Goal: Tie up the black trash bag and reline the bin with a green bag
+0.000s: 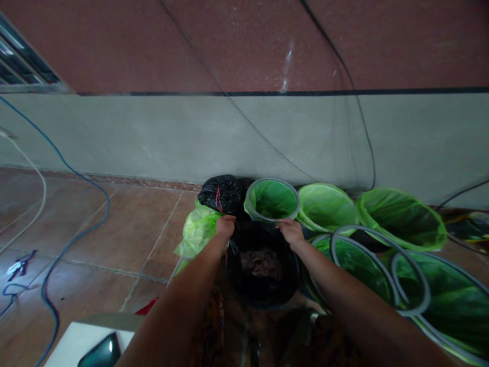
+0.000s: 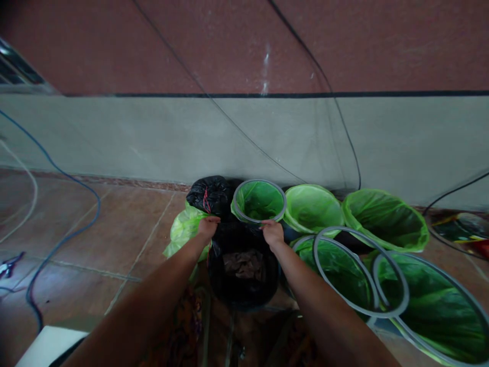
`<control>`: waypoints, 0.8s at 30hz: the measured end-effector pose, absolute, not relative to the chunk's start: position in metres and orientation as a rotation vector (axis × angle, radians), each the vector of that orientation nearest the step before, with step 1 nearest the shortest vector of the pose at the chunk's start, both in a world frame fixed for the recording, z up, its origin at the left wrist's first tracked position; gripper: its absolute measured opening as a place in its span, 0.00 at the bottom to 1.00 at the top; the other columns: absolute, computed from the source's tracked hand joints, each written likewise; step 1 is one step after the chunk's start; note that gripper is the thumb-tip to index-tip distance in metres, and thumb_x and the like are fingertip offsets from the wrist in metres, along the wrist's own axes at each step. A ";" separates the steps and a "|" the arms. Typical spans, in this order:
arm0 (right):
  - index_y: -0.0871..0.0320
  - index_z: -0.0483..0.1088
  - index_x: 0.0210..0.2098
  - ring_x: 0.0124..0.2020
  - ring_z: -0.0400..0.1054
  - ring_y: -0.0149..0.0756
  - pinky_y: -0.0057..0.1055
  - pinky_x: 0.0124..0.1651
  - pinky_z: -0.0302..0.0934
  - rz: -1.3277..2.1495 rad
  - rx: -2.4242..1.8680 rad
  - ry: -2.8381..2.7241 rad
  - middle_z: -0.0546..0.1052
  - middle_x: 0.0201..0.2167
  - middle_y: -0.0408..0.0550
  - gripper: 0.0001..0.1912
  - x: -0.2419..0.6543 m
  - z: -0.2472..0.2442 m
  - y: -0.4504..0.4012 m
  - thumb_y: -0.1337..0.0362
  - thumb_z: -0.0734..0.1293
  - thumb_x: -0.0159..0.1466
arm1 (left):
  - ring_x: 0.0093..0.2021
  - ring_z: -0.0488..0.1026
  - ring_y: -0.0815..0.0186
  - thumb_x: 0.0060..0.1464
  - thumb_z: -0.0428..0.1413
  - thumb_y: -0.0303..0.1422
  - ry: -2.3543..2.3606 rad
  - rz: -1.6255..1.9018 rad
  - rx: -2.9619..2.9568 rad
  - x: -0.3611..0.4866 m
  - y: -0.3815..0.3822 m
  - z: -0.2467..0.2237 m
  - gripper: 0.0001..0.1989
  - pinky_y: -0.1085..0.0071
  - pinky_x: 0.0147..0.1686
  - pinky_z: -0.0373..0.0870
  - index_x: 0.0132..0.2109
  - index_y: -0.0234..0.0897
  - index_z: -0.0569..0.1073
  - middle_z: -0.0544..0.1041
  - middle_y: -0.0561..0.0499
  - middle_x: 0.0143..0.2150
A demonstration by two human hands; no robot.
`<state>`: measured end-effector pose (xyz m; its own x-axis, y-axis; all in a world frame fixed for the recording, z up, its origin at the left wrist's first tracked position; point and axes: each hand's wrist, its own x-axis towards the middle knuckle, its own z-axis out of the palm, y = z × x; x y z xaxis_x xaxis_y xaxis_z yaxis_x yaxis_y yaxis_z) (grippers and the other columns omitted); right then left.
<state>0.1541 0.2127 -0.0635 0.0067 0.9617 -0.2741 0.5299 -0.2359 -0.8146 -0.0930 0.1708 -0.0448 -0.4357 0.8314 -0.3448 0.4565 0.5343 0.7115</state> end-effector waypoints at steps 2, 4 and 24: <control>0.62 0.74 0.43 0.34 0.75 0.38 0.27 0.33 0.65 1.152 -1.836 -1.532 0.80 0.33 0.50 0.19 0.157 -0.057 0.213 0.71 0.61 0.54 | 0.37 0.77 0.66 0.52 0.51 0.24 2.075 0.660 1.092 -0.096 0.172 -0.036 0.18 0.72 0.37 0.71 0.48 0.34 0.77 0.81 0.47 0.40; 0.62 0.74 0.45 0.34 0.75 0.38 0.27 0.33 0.65 1.150 -1.873 -1.540 0.80 0.34 0.50 0.19 0.161 -0.052 0.212 0.69 0.62 0.55 | 0.37 0.77 0.66 0.50 0.51 0.23 2.050 0.603 1.167 -0.097 0.172 -0.029 0.18 0.74 0.37 0.71 0.48 0.34 0.78 0.81 0.47 0.39; 0.56 0.78 0.38 0.43 0.73 0.41 0.30 0.41 0.63 0.791 -2.134 -2.121 0.80 0.38 0.50 0.10 0.207 -0.029 0.180 0.65 0.65 0.60 | 0.51 0.73 0.61 0.53 0.51 0.26 2.111 0.090 1.584 -0.097 0.138 0.006 0.14 0.70 0.53 0.65 0.42 0.40 0.80 0.79 0.47 0.45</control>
<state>0.2066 0.1802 -0.0287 -0.0583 0.9429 -0.3279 0.9273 -0.0704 -0.3676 -0.0968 0.1384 0.0058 -0.2019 0.9165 -0.3454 0.8836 0.3225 0.3395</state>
